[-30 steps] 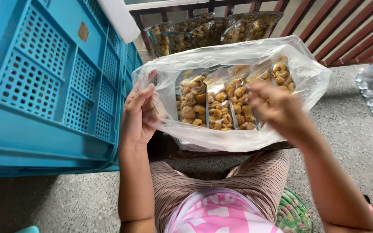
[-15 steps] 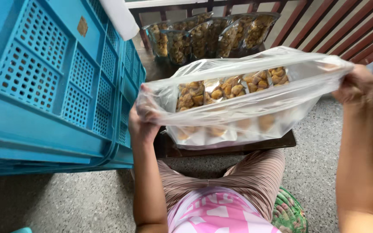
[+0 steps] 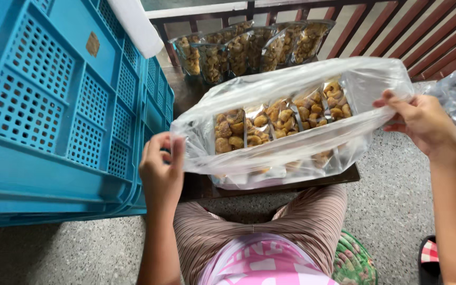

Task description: The person packs small transparent bags of snacks into a larger white plastic bag. They arrange the small bags neatly inside the larger bag and then tie the top of the bag closed.

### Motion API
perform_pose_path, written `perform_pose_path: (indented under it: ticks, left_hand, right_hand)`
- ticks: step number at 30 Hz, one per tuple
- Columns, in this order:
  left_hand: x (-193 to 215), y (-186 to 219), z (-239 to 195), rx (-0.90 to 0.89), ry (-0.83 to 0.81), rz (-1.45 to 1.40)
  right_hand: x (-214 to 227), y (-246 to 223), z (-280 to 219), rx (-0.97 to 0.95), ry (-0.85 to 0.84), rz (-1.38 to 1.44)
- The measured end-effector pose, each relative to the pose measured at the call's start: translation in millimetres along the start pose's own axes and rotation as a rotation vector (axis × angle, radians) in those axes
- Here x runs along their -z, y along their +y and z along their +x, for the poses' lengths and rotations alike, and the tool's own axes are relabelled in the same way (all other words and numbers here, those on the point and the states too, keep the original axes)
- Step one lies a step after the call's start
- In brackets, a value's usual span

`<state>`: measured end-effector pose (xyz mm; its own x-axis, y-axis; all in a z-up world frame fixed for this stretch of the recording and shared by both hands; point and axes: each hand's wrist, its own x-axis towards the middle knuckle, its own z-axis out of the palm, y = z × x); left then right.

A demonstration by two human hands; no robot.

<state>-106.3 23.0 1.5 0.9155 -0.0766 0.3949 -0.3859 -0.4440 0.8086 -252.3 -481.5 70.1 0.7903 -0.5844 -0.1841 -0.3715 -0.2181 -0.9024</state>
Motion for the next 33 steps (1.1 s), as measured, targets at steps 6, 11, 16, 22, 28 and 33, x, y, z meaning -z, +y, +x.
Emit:
perform_pose_path:
  ticks: [6, 11, 16, 22, 28, 33]
  left_hand:
    - [-20.5, -18.2, 44.0, 0.61, -0.406, -1.071]
    - [-13.2, -37.6, 31.2, 1.217, -0.165, -1.651]
    - [-20.3, -32.1, 29.7, 0.913, -0.478, -2.05]
    - [-26.4, 12.0, 46.9, 0.214, -0.272, -0.244]
    - [-51.7, 38.6, 77.5, -0.035, -0.327, 0.304]
    - [-56.3, 15.5, 158.1, 0.483, -0.691, -0.646]
  right_hand:
    - [22.9, 39.1, 22.3, -0.162, -0.227, 1.236]
    - [29.1, 89.3, 25.0, -0.304, -0.011, 1.369]
    - [16.0, 86.0, 26.7, -0.093, -0.467, 1.304]
    - [2.6, 17.6, 11.8, 0.259, 0.158, 0.022]
    - [-21.3, -9.9, 30.8, 0.337, 0.148, -0.331]
    - [4.1, -35.2, 65.1, -0.128, 0.008, 0.304]
